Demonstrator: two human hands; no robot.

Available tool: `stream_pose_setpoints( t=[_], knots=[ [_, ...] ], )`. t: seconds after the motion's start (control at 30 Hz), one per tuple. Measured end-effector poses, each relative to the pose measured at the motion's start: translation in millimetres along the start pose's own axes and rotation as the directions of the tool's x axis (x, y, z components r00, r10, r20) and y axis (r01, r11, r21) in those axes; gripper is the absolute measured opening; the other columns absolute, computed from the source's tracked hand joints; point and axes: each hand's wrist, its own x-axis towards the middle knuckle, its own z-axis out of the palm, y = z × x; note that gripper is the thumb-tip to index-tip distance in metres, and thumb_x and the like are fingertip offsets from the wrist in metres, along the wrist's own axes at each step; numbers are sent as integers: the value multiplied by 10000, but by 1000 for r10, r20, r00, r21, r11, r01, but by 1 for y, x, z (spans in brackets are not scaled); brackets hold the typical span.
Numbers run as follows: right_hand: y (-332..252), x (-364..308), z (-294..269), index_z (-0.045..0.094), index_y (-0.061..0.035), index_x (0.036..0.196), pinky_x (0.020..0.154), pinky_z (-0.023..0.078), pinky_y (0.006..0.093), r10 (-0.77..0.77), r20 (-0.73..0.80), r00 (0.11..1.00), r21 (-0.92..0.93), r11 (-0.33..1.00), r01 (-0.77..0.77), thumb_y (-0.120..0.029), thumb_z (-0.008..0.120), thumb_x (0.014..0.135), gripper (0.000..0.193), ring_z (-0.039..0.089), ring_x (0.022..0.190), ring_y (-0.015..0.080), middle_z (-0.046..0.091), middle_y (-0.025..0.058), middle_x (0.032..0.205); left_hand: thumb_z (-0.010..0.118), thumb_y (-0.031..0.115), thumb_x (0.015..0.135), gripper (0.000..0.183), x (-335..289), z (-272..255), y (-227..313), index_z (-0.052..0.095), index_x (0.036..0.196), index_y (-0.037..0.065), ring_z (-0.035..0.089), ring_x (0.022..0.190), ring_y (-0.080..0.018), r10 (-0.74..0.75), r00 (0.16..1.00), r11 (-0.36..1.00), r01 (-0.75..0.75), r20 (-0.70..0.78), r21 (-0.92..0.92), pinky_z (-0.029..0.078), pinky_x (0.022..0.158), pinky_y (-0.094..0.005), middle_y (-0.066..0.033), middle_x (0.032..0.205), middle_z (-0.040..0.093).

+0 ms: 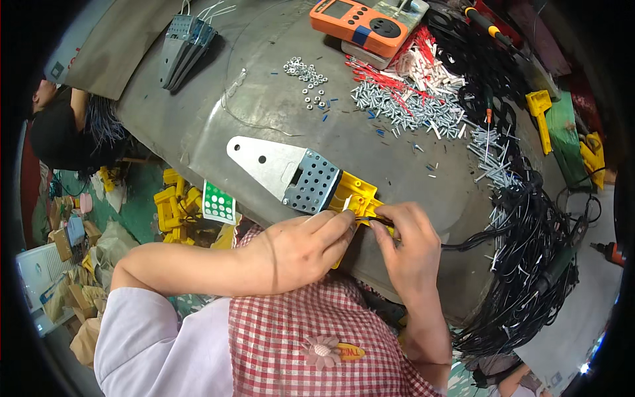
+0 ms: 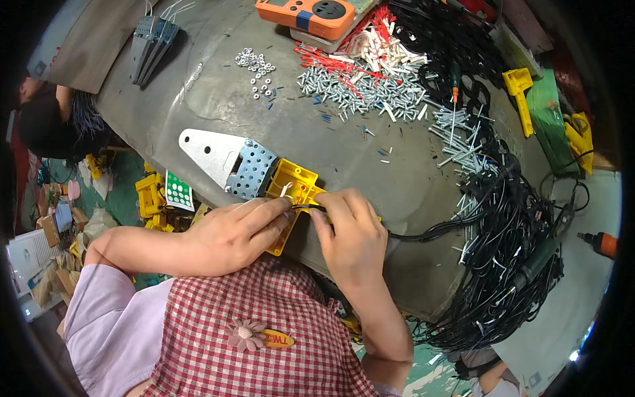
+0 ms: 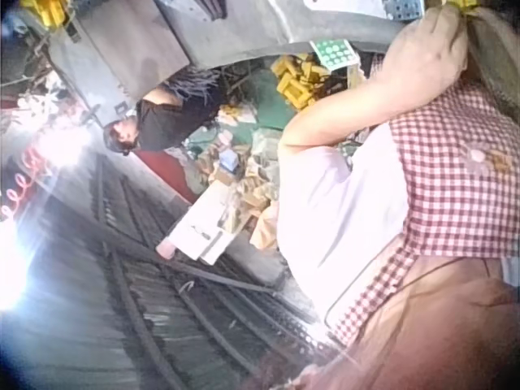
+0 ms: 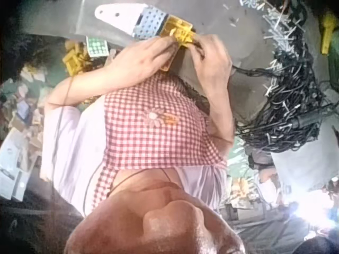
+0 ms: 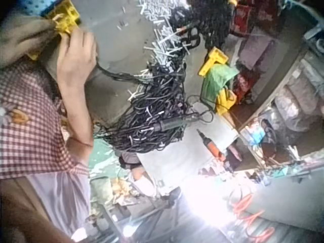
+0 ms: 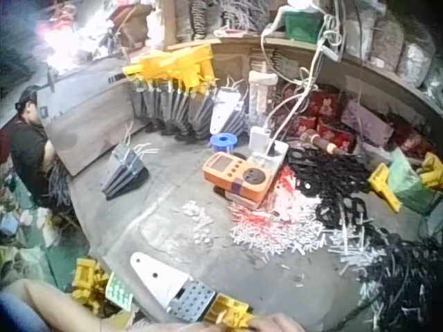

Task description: The person assembles wires and metal plates into yellow plastic housings using a soldering iron and a power screwdriver to secure the components with screws.

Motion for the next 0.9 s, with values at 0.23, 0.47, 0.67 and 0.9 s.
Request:
stream_pose_setpoints(
  t=[0.23,0.47,0.67,0.9],
  knots=[
    [-8,22,-1,623,-68,954,710,469,363,-225,174,959,-176,951,255,-42,609,714,241,549,829,257,555,75,875,533,161,689,311,4,8,1,605,916,-39,534,967,-217,78,997,980,-75,-7,183,447,756,-300,-156,1050,548],
    [21,71,-52,636,-53,1005,788,475,358,-9,307,952,25,1000,1,-92,604,798,213,594,919,277,611,127,956,571,187,695,308,-8,2,-5,618,948,19,516,1052,-223,78,997,954,-81,21,287,402,817,-340,-128,1155,567],
    [271,174,-249,512,-28,1198,874,439,445,24,-420,907,-777,507,-373,-95,527,764,439,538,1042,395,564,258,1106,518,188,738,368,-7,-3,-2,603,1024,-27,510,1064,-233,147,988,929,-150,36,338,394,863,-353,-151,1127,581],
    [235,185,-234,547,-13,1119,880,433,400,190,-174,966,-819,517,-249,-168,600,763,392,548,1033,346,578,206,1094,542,240,726,376,-10,8,-6,615,1003,-4,492,1106,-230,64,998,944,-63,9,324,381,826,-315,-168,1248,519]
  ],
)
